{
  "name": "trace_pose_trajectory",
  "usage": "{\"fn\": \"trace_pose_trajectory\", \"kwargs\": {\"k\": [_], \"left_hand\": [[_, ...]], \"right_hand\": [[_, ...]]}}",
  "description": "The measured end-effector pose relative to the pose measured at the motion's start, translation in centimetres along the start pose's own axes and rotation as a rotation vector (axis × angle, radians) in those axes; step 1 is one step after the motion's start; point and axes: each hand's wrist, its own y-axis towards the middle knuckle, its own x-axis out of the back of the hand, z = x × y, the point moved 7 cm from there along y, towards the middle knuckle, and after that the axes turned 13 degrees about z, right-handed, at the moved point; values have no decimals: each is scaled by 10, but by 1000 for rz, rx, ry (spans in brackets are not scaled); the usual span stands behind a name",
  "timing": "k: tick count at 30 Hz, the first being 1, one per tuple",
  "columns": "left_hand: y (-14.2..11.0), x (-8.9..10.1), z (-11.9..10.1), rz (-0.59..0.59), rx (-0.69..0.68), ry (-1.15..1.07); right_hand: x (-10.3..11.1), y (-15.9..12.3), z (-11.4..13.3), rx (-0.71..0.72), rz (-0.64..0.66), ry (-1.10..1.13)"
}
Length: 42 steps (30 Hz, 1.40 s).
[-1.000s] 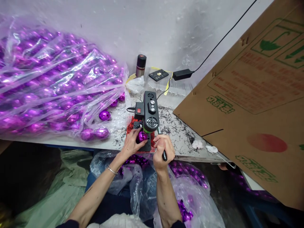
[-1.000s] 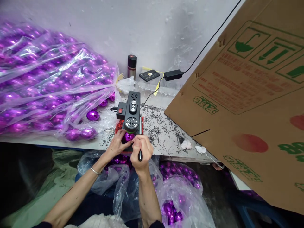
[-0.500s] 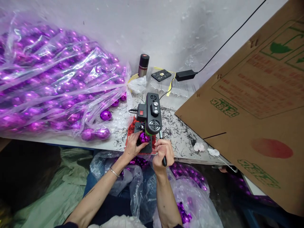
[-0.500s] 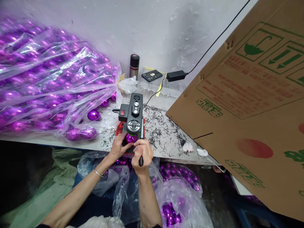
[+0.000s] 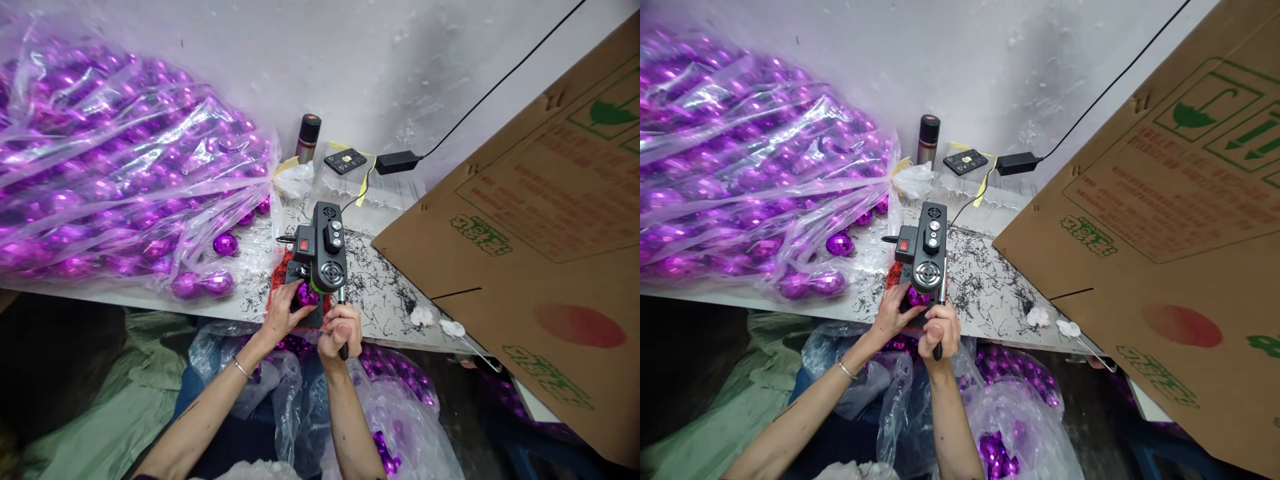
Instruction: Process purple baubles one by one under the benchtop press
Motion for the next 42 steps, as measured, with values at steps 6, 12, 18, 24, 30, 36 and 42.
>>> {"fn": "trace_pose_trajectory", "kwargs": {"k": [6,12,18,24,30,36,42], "left_hand": [[0,-1,1,5,0,-27],[1,-4,6,37,41,-41],[3,-5,6,31,33,-57],[6,1,1,42,-32,-110],[-54,17,-27,104,-264,-75],[-59,71,-21,-49,-328,91],[47,150,72,-85,405,353]], "right_hand": [[1,1,-1,11,11,6],[-1,0,-2,2,-3,-33],[-5,-6,-5,36,31,-54],[9,34,9,-72,49,8],[17,49,21,-76,108,9],[14,26,8,-69,89,26],[12,28,9,-73,70,34]]}}
